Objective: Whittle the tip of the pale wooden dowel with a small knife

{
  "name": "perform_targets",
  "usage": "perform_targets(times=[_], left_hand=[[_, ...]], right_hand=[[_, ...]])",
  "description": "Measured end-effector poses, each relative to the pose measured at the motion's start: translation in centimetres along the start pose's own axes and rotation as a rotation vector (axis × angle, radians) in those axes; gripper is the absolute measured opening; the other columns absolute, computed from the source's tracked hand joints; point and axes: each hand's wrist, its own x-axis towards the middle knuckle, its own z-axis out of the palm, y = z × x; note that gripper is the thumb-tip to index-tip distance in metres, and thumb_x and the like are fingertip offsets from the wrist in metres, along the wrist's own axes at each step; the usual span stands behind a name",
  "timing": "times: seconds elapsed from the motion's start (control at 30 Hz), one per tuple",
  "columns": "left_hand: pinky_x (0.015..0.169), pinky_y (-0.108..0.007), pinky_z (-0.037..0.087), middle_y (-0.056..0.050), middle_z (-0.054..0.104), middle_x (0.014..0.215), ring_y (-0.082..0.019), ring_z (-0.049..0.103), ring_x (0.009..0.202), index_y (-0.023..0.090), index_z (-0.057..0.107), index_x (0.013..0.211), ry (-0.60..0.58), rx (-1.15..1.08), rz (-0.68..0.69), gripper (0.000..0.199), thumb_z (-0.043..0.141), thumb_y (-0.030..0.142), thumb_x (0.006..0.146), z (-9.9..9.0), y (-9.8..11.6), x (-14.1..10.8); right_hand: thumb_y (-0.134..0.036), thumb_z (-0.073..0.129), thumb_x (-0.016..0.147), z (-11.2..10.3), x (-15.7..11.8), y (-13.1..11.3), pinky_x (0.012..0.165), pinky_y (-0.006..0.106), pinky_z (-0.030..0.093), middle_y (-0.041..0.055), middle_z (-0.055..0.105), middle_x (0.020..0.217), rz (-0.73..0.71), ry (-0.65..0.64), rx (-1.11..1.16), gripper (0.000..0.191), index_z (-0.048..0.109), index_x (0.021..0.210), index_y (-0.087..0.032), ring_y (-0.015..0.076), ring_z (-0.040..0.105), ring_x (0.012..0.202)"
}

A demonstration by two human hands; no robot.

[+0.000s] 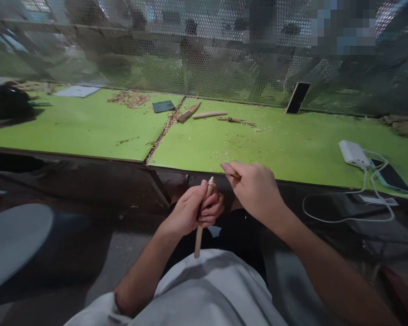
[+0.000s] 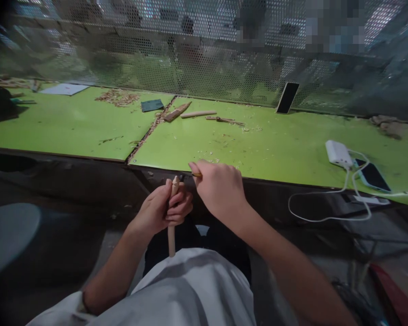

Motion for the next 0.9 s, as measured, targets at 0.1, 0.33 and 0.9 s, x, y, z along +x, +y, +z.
perform_targets(times=[0.1, 0.33, 0.9], left_hand=[[0.04, -0.012, 0.016, 0.01, 0.027, 0.057, -0.004, 0.014, 0.047, 0.021, 0.035, 0.07, -0.041, -0.063, -0.051, 0.067, 0.067, 0.071, 0.101, 0.1, 0.1, 0.0], [0.042, -0.012, 0.017, 0.009, 0.029, 0.059, -0.004, 0.015, 0.048, 0.021, 0.036, 0.075, -0.1, -0.007, 0.005, 0.061, 0.061, 0.068, 0.106, -0.2, -0.4, 0.0], [0.059, -0.025, 0.03, 0.004, 0.042, 0.071, -0.009, 0.035, 0.064, 0.019, 0.045, 0.079, 0.117, 0.804, 0.367, 0.046, 0.049, 0.041, 0.118, -1.5, 0.2, -1.3]], right_hand=[[-0.029, 0.057, 0.108, 0.0, -0.2, 0.1, 0.063, 0.032, 0.021, 0.0025, 0.062, 0.063, -0.013, -0.002, 0.0, 0.036, 0.075, 0.077, -0.022, 0.0169, 0.037, 0.058], [-0.033, 0.054, 0.114, 0.1, -0.2, -1.7, 0.064, 0.035, 0.019, 0.0091, 0.082, 0.086, 0.016, -0.166, -0.146, 0.035, 0.083, 0.097, -0.02, 0.0216, 0.06, 0.068], [-0.034, 0.054, 0.114, -0.6, -0.7, -2.2, 0.061, 0.034, 0.018, 0.0082, 0.078, 0.081, 0.005, -0.213, -0.144, 0.038, 0.078, 0.088, -0.019, 0.019, 0.05, 0.063]])
